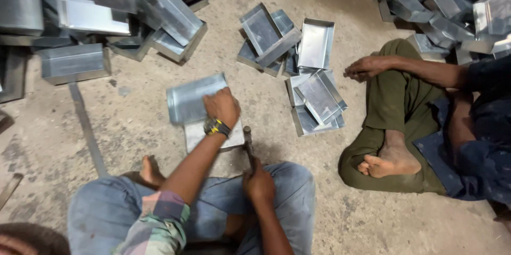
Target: The person uses a hammer to fold and flatten the edges of small sheet-metal boxes on a fabrication floor, handling them one at a time while seated on the ground.
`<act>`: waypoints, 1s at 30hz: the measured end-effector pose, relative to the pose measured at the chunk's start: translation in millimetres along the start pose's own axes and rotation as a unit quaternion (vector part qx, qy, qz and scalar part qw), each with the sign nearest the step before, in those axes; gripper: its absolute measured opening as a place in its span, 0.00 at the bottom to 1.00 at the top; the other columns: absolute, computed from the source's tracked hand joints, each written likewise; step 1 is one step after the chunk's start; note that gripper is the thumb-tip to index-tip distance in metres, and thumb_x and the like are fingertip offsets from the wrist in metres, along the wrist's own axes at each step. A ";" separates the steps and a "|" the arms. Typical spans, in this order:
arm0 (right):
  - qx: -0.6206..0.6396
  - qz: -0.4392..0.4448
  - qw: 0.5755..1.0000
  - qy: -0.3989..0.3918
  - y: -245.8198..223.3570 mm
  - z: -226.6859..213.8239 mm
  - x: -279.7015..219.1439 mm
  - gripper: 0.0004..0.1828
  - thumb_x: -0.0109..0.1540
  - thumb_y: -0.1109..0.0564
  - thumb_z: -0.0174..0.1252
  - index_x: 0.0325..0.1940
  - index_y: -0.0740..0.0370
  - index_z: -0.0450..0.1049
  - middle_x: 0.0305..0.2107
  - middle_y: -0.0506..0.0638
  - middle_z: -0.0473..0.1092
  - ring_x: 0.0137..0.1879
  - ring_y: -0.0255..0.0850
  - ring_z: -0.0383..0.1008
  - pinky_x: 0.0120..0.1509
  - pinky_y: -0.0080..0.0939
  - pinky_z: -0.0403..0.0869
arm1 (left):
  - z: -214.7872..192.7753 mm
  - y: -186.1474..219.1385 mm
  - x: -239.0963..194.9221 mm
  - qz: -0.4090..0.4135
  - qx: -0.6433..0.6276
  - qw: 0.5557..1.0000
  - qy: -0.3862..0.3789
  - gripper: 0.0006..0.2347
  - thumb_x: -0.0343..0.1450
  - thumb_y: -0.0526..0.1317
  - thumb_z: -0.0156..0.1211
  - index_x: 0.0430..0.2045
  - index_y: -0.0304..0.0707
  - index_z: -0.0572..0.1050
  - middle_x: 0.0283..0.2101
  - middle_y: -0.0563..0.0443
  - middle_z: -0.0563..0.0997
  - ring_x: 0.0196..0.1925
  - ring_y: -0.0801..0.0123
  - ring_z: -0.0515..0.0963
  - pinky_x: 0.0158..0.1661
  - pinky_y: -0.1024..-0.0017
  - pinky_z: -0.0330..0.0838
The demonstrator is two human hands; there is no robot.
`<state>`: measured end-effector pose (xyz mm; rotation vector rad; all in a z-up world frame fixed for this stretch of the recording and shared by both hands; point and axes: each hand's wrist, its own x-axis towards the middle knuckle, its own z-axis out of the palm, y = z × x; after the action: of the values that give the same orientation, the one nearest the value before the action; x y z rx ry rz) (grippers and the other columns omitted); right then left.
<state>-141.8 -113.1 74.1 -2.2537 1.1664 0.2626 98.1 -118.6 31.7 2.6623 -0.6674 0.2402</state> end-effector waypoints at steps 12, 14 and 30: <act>0.201 -0.135 0.957 0.160 57.8 27.5 16.2 0.17 0.63 0.54 0.58 0.54 0.62 0.75 0.39 0.66 0.77 0.48 0.63 0.79 0.51 0.54 0.76 | -52.3 -7.8 -101.6 0.050 -0.147 0.988 -0.021 0.29 0.72 0.57 0.53 0.58 0.29 0.69 0.59 0.32 0.73 0.56 0.41 0.75 0.55 0.44 0.66; 0.202 -0.181 0.938 0.217 52.5 19.6 7.1 0.18 0.63 0.56 0.59 0.56 0.64 0.74 0.38 0.67 0.77 0.46 0.61 0.79 0.49 0.52 0.75 | -61.4 -35.8 -101.6 0.055 -0.097 0.993 0.029 0.31 0.74 0.58 0.49 0.62 0.26 0.65 0.67 0.32 0.66 0.69 0.41 0.64 0.65 0.41 0.54; 0.358 -0.310 0.811 0.344 0.2 -45.2 -82.8 0.27 0.68 0.62 0.54 0.73 0.67 0.64 0.27 0.49 0.71 0.28 0.31 0.64 0.32 0.32 0.66 | -51.1 -65.3 -49.8 0.084 -0.002 0.990 -0.113 0.40 0.65 0.55 0.52 0.71 0.30 0.51 0.78 0.39 0.45 0.79 0.45 0.39 0.71 0.41 0.31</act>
<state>-195.4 -82.9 145.6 -1.8828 0.5726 -1.1469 82.6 -24.0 44.5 2.6545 -0.9627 -0.0184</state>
